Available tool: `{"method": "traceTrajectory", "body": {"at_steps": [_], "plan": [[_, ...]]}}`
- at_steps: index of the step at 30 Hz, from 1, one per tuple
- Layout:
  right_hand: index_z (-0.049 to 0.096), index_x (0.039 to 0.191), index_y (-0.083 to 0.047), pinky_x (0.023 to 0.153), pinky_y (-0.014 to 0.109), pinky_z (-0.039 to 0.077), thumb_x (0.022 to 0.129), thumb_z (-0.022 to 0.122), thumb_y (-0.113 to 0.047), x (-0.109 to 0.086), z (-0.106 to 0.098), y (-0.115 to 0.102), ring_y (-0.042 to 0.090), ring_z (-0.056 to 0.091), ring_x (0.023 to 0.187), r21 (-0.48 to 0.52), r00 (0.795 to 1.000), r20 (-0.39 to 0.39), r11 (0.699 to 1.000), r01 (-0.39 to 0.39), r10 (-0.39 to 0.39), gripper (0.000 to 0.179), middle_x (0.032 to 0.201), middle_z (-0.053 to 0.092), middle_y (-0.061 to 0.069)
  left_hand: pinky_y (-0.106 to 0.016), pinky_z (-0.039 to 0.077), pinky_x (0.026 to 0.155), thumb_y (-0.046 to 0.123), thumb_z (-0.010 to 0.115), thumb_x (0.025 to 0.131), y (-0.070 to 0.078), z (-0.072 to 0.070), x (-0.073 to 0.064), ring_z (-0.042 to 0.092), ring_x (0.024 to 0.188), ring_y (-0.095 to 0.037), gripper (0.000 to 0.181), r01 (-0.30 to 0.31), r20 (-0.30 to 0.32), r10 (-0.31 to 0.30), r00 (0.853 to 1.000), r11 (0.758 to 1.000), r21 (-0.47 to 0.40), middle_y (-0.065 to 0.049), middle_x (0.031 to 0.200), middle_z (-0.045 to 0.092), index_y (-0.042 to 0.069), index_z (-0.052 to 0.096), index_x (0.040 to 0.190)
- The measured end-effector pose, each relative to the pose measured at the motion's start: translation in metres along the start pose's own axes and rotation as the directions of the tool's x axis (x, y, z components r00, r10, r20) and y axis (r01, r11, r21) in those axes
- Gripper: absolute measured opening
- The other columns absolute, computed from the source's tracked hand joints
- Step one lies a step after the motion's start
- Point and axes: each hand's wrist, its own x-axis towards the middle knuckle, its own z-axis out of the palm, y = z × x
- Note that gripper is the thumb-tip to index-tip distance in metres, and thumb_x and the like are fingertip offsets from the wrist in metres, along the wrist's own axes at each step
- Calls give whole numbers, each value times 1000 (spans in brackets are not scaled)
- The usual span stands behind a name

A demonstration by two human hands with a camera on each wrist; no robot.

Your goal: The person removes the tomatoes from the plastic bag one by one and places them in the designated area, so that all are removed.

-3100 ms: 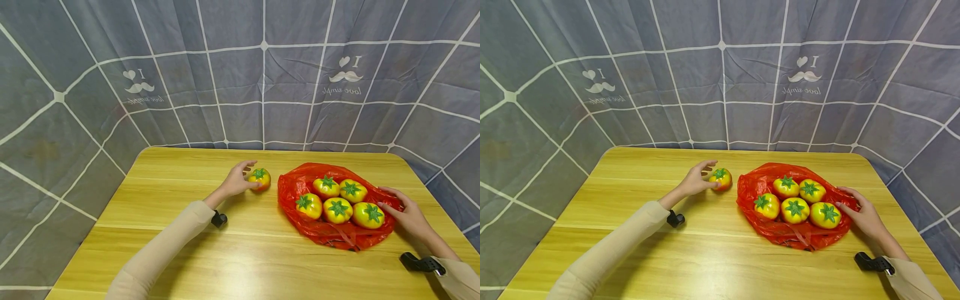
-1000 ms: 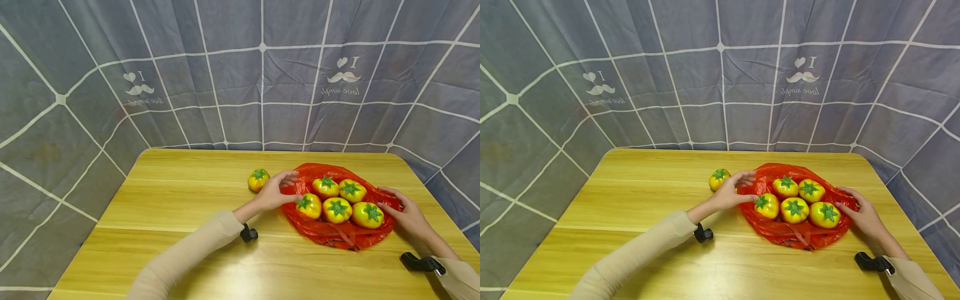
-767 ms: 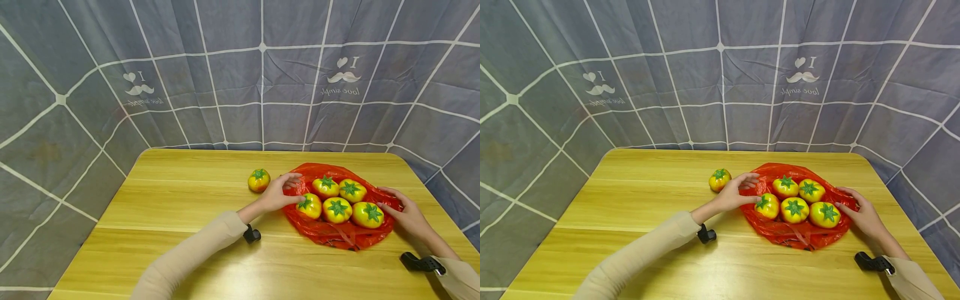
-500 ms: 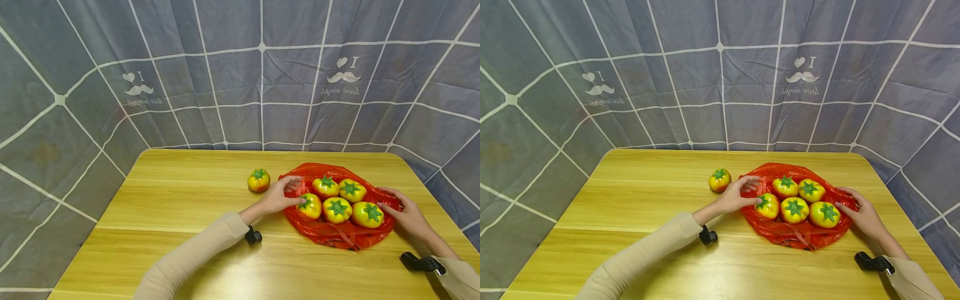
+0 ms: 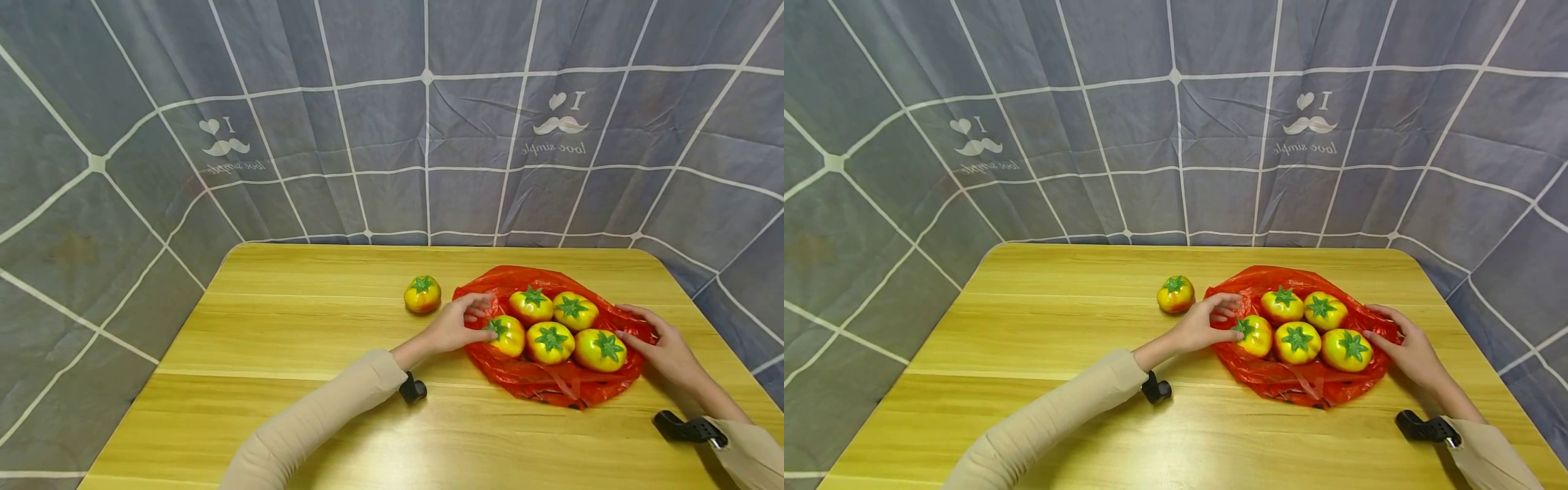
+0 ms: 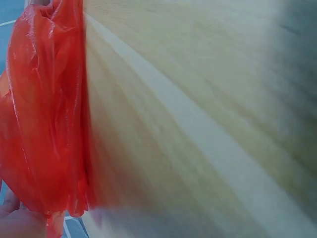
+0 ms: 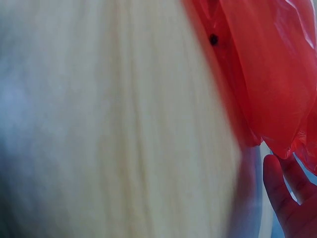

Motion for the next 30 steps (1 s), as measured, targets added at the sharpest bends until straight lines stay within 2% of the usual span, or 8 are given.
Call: {"method": "traceTrajectory", "body": {"at_steps": [10, 17, 30], "plan": [[53, 134, -10, 69, 2, 45, 88, 64, 1, 0, 0, -1, -20, 52, 88, -16, 1000, -8, 1000, 5, -5, 50, 109, 49, -38, -20, 47, 95, 9, 79, 77, -4, 2, -1, 58, 113, -23, 70, 11, 58, -13, 998, 999, 39, -13, 132, 57, 3, 47, 138], [53, 134, -9, 70, 2, 45, 87, 64, 1, 0, 0, -1, -20, 53, 88, -12, 1000, -8, 1000, 15, -15, 49, 110, 50, -38, -19, 45, 98, 10, 81, 75, -6, 5, -1, 56, 115, -19, 73, 16, 107, -23, 994, 997, 71, -10, 135, 56, 3, 45, 138], [53, 134, -9, 70, 1, 44, 87, 65, 1, 0, 0, -2, -20, 52, 89, -25, 1000, -7, 1000, 15, -15, 49, 110, 49, -38, -15, 43, 97, 13, 83, 73, -10, 11, -1, 54, 115, -13, 76, 30, 141, -43, 989, 995, 95, -7, 136, 53, 6, 45, 138]]}}
